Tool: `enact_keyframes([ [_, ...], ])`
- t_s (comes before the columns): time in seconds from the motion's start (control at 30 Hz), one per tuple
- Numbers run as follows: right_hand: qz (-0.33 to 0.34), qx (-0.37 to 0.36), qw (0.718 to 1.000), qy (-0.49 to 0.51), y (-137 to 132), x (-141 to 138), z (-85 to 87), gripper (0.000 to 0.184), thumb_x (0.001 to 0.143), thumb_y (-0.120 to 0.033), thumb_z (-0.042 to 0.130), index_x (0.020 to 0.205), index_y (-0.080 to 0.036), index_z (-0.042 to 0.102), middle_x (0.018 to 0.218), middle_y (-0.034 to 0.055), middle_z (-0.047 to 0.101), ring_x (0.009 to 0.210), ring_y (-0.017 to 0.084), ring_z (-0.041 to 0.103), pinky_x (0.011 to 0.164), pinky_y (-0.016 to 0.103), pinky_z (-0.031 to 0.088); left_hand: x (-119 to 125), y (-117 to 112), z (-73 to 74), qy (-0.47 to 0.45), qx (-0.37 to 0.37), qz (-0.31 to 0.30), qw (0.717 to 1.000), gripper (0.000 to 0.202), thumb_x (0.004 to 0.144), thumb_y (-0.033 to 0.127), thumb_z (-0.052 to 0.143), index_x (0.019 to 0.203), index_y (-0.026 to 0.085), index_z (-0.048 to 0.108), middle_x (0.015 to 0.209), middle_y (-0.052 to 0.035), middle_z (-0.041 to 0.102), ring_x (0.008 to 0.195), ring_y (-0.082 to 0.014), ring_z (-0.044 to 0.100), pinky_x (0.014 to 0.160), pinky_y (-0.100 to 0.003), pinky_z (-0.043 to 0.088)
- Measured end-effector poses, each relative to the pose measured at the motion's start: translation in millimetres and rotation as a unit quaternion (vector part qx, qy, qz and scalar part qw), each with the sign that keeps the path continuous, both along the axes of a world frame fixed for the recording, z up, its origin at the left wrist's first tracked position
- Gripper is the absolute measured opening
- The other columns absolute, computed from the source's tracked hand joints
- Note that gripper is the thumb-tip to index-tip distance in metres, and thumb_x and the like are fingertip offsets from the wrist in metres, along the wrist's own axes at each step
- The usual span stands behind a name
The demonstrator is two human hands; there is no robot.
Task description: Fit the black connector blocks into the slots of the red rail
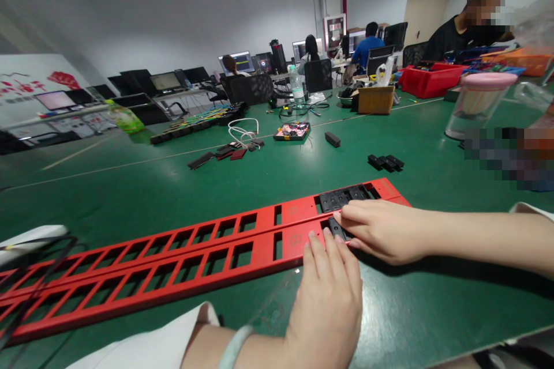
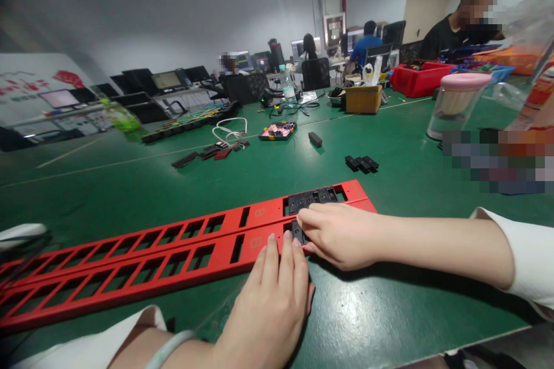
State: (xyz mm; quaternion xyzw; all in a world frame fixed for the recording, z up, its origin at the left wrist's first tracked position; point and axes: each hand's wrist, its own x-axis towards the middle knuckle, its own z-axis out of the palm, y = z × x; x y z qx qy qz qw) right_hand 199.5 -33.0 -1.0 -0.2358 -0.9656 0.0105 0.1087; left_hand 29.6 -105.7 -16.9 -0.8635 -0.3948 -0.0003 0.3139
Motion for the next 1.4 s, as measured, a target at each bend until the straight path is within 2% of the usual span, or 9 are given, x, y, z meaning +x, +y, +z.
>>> enact_keyframes([
  [0.07, 0.025, 0.002, 1.000, 0.000, 5, 3, 6.0, 0.028, 0.087, -0.023, 0.038, 0.094, -0.009, 0.061, 0.089, 0.0126, 0.052, 0.080, 0.019, 0.046, 0.077, 0.033, 0.043, 0, 0, -0.1, -0.004, 0.005, 0.001, 1.000, 0.043, 0.077, 0.032, 0.057, 0.110, 0.006, 0.061, 0.113, -0.0214, 0.058, 0.105, -0.0374, 0.053, 0.087, -0.043, 0.047],
  [0.17, 0.042, 0.019, 0.999, 0.024, 21, 12, 14.7, 0.032, 0.084, -0.018, 0.043, 0.112, -0.011, 0.055, 0.106, 0.0151, 0.052, 0.095, 0.021, 0.045, 0.083, 0.034, 0.042, 0, 1, -0.4, -0.011, 0.017, -0.001, 1.000, 0.046, 0.075, 0.033, 0.058, 0.111, 0.004, 0.060, 0.113, -0.0230, 0.057, 0.104, -0.0382, 0.054, 0.085, -0.043, 0.048],
  [0.23, 0.006, 0.057, 0.997, 0.060, 39, 22, 16.8, 0.038, 0.083, -0.016, 0.044, 0.120, -0.013, 0.051, 0.117, 0.0154, 0.049, 0.105, 0.023, 0.042, 0.088, 0.038, 0.040, 0, 2, -0.4, -0.010, 0.015, -0.002, 1.000, 0.048, 0.075, 0.034, 0.058, 0.112, 0.003, 0.059, 0.113, -0.0233, 0.057, 0.104, -0.0383, 0.054, 0.085, -0.044, 0.048],
  [0.33, -0.090, 0.092, 0.990, 0.055, 72, 48, 12.8, 0.040, 0.080, -0.020, 0.049, 0.120, -0.017, 0.053, 0.121, 0.0138, 0.048, 0.112, 0.028, 0.038, 0.092, 0.048, 0.036, -1, 2, -0.4, -0.006, 0.009, -0.002, 1.000, 0.048, 0.075, 0.034, 0.059, 0.113, 0.003, 0.058, 0.114, -0.0230, 0.057, 0.104, -0.0384, 0.054, 0.085, -0.045, 0.048],
  [0.43, -0.150, 0.047, 0.988, 0.001, 104, 82, 5.6, 0.048, 0.073, -0.024, 0.058, 0.121, -0.016, 0.053, 0.126, 0.0158, 0.047, 0.115, 0.031, 0.038, 0.092, 0.048, 0.036, -1, 1, -0.7, -0.010, 0.007, -0.005, 1.000, 0.048, 0.075, 0.033, 0.058, 0.113, 0.003, 0.058, 0.113, -0.0233, 0.057, 0.104, -0.0386, 0.053, 0.085, -0.045, 0.048],
  [0.6, -0.159, -0.016, 0.985, -0.065, 135, 123, 0.3, 0.054, 0.073, -0.031, 0.057, 0.124, -0.015, 0.051, 0.126, 0.0140, 0.050, 0.117, 0.029, 0.042, 0.097, 0.044, 0.032, -2, 1, -1.7, -0.015, 0.011, -0.011, 1.000, 0.048, 0.075, 0.033, 0.059, 0.112, 0.003, 0.058, 0.112, -0.0238, 0.058, 0.104, -0.0390, 0.054, 0.084, -0.045, 0.049],
  [0.87, -0.147, -0.049, 0.987, -0.049, 145, 126, -14.0, 0.050, 0.075, -0.033, 0.054, 0.121, -0.014, 0.053, 0.118, 0.0120, 0.057, 0.108, 0.025, 0.051, 0.093, 0.037, 0.038, -2, 2, -2.2, -0.016, 0.008, -0.017, 1.000, 0.049, 0.074, 0.031, 0.059, 0.112, 0.000, 0.057, 0.113, -0.0260, 0.057, 0.104, -0.0399, 0.053, 0.085, -0.046, 0.048],
  [1.07, -0.168, -0.039, 0.984, -0.032, 143, 122, -15.8, 0.061, 0.075, -0.036, 0.056, 0.130, -0.011, 0.044, 0.119, 0.0153, 0.055, 0.109, 0.027, 0.049, 0.092, 0.040, 0.039, -2, 1, -2.0, -0.020, 0.012, -0.017, 1.000, 0.048, 0.073, 0.031, 0.060, 0.111, 0.001, 0.058, 0.112, -0.0255, 0.057, 0.104, -0.0397, 0.053, 0.084, -0.045, 0.049],
  [1.4, -0.120, -0.024, 0.991, -0.045, 141, 115, -19.6, 0.041, 0.081, -0.024, 0.049, 0.119, -0.010, 0.054, 0.117, 0.0152, 0.056, 0.108, 0.026, 0.051, 0.092, 0.040, 0.039, -1, 2, -2.6, -0.016, 0.008, -0.015, 1.000, 0.049, 0.075, 0.032, 0.058, 0.112, 0.001, 0.057, 0.113, -0.0253, 0.057, 0.104, -0.0394, 0.053, 0.085, -0.046, 0.048],
])
